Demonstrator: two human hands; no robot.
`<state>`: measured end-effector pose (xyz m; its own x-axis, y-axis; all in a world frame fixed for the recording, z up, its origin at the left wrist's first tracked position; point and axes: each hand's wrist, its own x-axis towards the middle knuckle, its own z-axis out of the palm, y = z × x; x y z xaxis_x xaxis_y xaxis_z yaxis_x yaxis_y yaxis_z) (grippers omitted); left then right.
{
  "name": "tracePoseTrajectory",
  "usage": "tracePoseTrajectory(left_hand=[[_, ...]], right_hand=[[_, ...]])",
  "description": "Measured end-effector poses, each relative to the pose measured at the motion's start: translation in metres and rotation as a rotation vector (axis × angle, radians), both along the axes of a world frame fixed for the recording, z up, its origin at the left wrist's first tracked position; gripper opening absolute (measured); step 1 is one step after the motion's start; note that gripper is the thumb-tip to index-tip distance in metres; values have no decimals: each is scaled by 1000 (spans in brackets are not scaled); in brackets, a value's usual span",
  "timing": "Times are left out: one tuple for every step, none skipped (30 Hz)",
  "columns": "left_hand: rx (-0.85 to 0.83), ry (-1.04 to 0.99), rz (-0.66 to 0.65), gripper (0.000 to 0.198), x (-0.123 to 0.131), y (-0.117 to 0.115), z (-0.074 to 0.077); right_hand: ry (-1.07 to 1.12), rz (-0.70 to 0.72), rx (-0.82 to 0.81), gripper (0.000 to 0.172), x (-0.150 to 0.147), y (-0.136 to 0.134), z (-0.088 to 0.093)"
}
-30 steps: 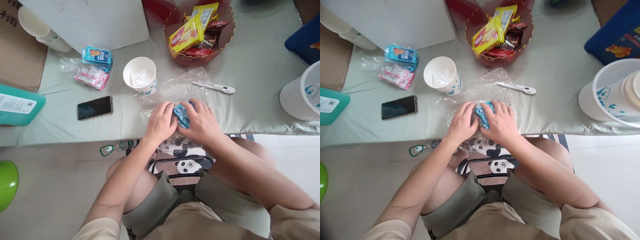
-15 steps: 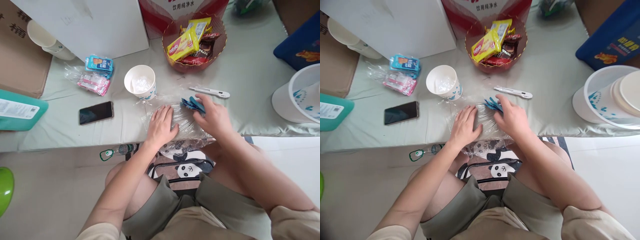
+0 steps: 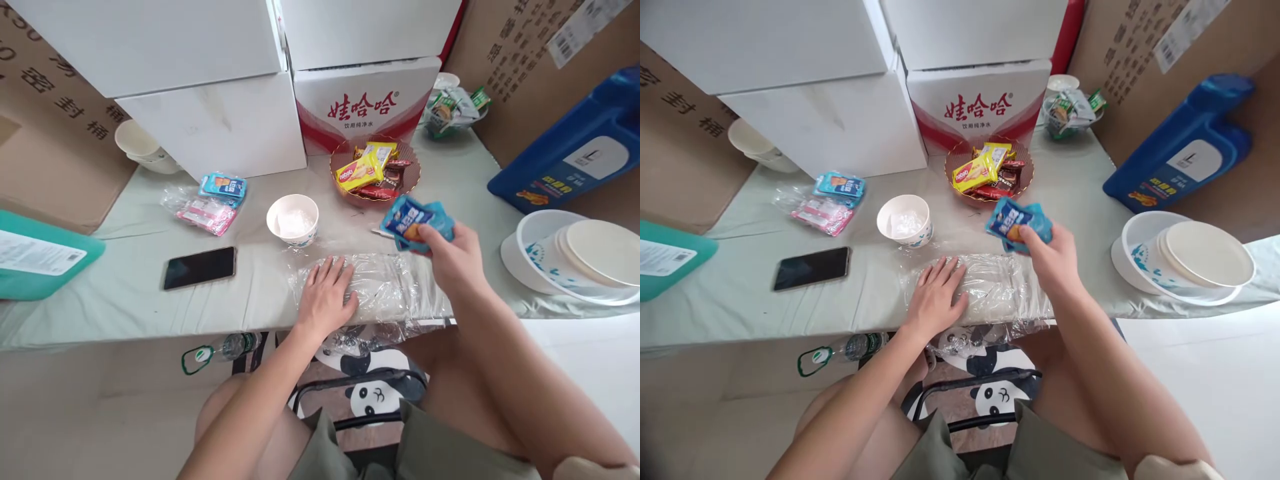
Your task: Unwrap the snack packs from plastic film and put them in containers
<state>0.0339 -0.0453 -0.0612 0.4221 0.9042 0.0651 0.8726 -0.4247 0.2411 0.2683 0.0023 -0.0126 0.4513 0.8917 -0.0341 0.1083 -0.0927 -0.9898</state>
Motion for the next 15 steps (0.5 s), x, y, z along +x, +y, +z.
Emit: tracePoseTrajectory(left_hand=[[-4,3,-1,53,0,0,0],[-6,4,-3,53,0,0,0],[-6,5,-5,53,0,-1,0],[-4,5,-6,53,0,-1,0],[0,5,-6,53,0,-1,0],[4,4,-7,53,0,-1,0],[7,2,-6,53,0,-1,0],[7,0,-5,53,0,-1,0],[5,-3,-5,53,0,-1,0],[1,-7,-7,54,0,-1,0],[-6,-11,-8,54,0,-1,0],[-15,-14,-9,54,0,-1,1],[-23,-16,-7,54,0,-1,2],[-31,-17,-3,54,1,0,2],[-36,-16,4,54,1,0,3]], right_hand=[[-46,-20,38,26,-1,17,5],[-108,-32,87,22,-3,37,10],[-201,-14,135,17,-3,58,16],[-316,25,185,13,-3,78,21],[-414,70,234,19,-2,96,25],[-472,86,255,31,-1,110,28],[-511,88,263,42,1,118,30],[-533,80,264,50,2,120,30],[-541,64,257,53,3,115,27],[-542,50,250,52,3,104,23],[-537,40,242,49,2,89,18],[-522,35,227,47,1,71,11],[-496,42,201,46,-1,51,3],[-473,59,160,46,-3,31,-3],[-466,81,98,48,-5,14,-9]])
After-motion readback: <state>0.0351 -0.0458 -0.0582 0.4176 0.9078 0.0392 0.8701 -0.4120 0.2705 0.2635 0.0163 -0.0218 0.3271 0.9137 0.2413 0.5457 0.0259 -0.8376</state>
